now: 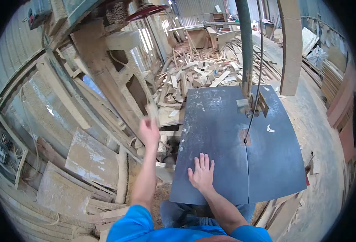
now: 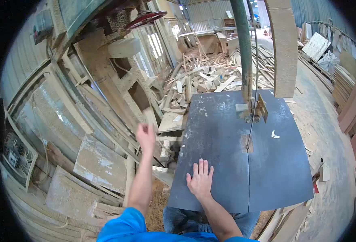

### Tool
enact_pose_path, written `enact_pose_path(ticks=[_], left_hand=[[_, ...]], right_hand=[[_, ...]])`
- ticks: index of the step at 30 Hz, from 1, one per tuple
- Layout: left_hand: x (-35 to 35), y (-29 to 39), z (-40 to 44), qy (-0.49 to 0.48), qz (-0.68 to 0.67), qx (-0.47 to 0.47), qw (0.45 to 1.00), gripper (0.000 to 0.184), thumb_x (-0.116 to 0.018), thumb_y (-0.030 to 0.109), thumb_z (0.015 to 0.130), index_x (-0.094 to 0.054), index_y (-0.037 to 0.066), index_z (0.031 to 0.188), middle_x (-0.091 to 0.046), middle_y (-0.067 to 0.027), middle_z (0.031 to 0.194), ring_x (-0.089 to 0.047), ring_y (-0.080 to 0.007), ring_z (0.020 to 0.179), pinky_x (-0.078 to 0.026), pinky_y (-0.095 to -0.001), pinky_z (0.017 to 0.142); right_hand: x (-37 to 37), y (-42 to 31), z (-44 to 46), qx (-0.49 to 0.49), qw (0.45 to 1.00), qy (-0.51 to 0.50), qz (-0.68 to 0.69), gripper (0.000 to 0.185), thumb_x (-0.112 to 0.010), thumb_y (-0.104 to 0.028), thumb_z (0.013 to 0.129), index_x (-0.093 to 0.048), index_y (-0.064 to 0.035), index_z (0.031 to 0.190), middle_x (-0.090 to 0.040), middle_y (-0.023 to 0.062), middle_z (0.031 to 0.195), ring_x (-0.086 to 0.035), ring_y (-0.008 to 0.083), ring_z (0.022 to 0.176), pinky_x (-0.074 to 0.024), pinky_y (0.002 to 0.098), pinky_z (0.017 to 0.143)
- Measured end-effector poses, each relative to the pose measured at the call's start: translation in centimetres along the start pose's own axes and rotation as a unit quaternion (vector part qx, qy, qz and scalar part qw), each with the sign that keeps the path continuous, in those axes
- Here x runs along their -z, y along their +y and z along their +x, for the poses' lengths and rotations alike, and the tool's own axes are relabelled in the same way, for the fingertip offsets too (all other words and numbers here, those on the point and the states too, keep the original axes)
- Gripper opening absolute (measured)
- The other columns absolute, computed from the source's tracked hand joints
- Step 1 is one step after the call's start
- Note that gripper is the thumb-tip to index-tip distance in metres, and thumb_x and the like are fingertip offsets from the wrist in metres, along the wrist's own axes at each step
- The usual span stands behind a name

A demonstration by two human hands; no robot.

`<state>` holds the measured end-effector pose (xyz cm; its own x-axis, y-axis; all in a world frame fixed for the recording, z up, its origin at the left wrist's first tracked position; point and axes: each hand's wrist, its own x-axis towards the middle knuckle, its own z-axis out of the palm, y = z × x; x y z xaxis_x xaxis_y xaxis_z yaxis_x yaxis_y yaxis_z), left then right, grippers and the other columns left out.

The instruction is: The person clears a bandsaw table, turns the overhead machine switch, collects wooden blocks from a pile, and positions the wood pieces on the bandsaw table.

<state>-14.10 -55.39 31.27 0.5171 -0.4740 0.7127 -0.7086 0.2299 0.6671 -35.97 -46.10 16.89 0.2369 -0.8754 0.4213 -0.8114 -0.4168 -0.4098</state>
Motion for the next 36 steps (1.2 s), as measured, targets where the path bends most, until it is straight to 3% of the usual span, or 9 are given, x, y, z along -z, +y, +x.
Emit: enact_pose_path(ticks=[8,12,17,24,27,28,30,31,36], left_hand=[[-2.0,16.6,25.6,0.174,-0.437,-0.055,0.881,0.015,-0.067,-0.001,0.093,-0.060,0.000,0.106,-0.065,-0.0036,0.095,-0.060,-0.0136,0.079,-0.049,-0.0290,0.063],[-4.1,16.1,39.6,0.048,-0.668,-0.086,0.738,0.024,-0.066,0.002,0.091,-0.058,0.001,0.113,-0.067,-0.0115,0.108,-0.065,-0.0187,0.086,-0.050,-0.0328,0.062],[-4.0,20.8,39.6,0.109,-0.707,0.124,0.687,0.038,-0.051,0.024,0.098,-0.056,0.005,0.131,-0.063,-0.0148,0.128,-0.065,-0.0232,0.108,-0.053,-0.0364,0.080],[-2.4,19.0,42.6,0.115,-0.772,0.076,0.621,0.040,-0.058,0.022,0.091,-0.060,0.005,0.127,-0.061,-0.0137,0.132,-0.062,-0.0229,0.116,-0.051,-0.0358,0.091],[-2.3,15.8,46.6,-0.031,-0.978,0.016,0.205,0.041,-0.061,0.021,0.088,-0.062,0.004,0.125,-0.060,-0.0132,0.133,-0.060,-0.0228,0.120,-0.050,-0.0355,0.096],[-2.4,15.0,47.4,-0.061,-0.986,-0.006,0.156,0.042,-0.062,0.021,0.087,-0.062,0.004,0.125,-0.060,-0.0131,0.134,-0.060,-0.0227,0.121,-0.050,-0.0354,0.098],[-1.5,19.0,41.5,0.110,-0.700,-0.023,0.706,0.032,-0.064,0.004,0.085,-0.061,-0.003,0.116,-0.064,-0.0170,0.120,-0.066,-0.0246,0.101,-0.055,-0.0357,0.080],[-1.3,20.8,39.3,0.183,-0.437,-0.027,0.880,0.027,-0.066,-0.004,0.084,-0.061,-0.006,0.111,-0.066,-0.0189,0.113,-0.068,-0.0256,0.091,-0.058,-0.0359,0.071],[-2.1,21.1,38.7,0.204,-0.473,0.001,0.857,0.017,-0.072,-0.005,0.083,-0.061,-0.005,0.095,-0.069,-0.0136,0.084,-0.064,-0.0187,0.063,-0.049,-0.0298,0.049]], right_hand=[[0.1,-0.1,-0.1,-0.011,1.000,-0.022,0.007,0.059,-0.059,-0.038,0.091,-0.052,-0.0029,0.138,-0.038,0.0212,0.155,-0.030,0.0383,0.147,-0.0219,0.0608,0.117],[0.0,0.1,0.2,-0.017,1.000,-0.020,0.010,0.058,-0.060,-0.037,0.091,-0.052,-0.0029,0.137,-0.039,0.0213,0.155,-0.030,0.0386,0.147,-0.0221,0.0614,0.117],[-0.2,0.1,0.7,-0.027,0.999,-0.011,0.016,0.058,-0.061,-0.037,0.089,-0.054,-0.0027,0.135,-0.039,0.0217,0.154,-0.030,0.0390,0.146,-0.0224,0.0621,0.116],[-0.2,0.3,0.8,-0.032,0.999,-0.016,0.028,0.059,-0.060,-0.037,0.090,-0.053,-0.0020,0.136,-0.038,0.0223,0.155,-0.028,0.0393,0.147,-0.0207,0.0623,0.117],[-0.1,0.3,0.7,-0.035,0.998,-0.025,0.036,0.060,-0.058,-0.037,0.091,-0.051,-0.0011,0.139,-0.036,0.0232,0.155,-0.026,0.0403,0.148,-0.0195,0.0627,0.117],[-0.2,0.3,0.7,-0.035,0.998,-0.026,0.037,0.060,-0.058,-0.037,0.092,-0.051,-0.0011,0.139,-0.036,0.0232,0.156,-0.026,0.0403,0.148,-0.0192,0.0627,0.117],[-0.1,0.2,0.7,-0.034,0.998,-0.033,0.037,0.060,-0.058,-0.037,0.092,-0.050,-0.0011,0.139,-0.035,0.0231,0.156,-0.025,0.0402,0.148,-0.0186,0.0626,0.118],[0.0,0.2,0.8,-0.035,0.998,-0.037,0.037,0.060,-0.058,-0.037,0.092,-0.050,-0.0012,0.139,-0.035,0.0231,0.156,-0.024,0.0402,0.149,-0.0183,0.0626,0.118],[-0.1,0.3,0.8,-0.040,0.998,-0.042,0.036,0.060,-0.057,-0.037,0.092,-0.050,-0.0013,0.140,-0.034,0.0226,0.157,-0.023,0.0398,0.149,-0.0179,0.0622,0.118]])
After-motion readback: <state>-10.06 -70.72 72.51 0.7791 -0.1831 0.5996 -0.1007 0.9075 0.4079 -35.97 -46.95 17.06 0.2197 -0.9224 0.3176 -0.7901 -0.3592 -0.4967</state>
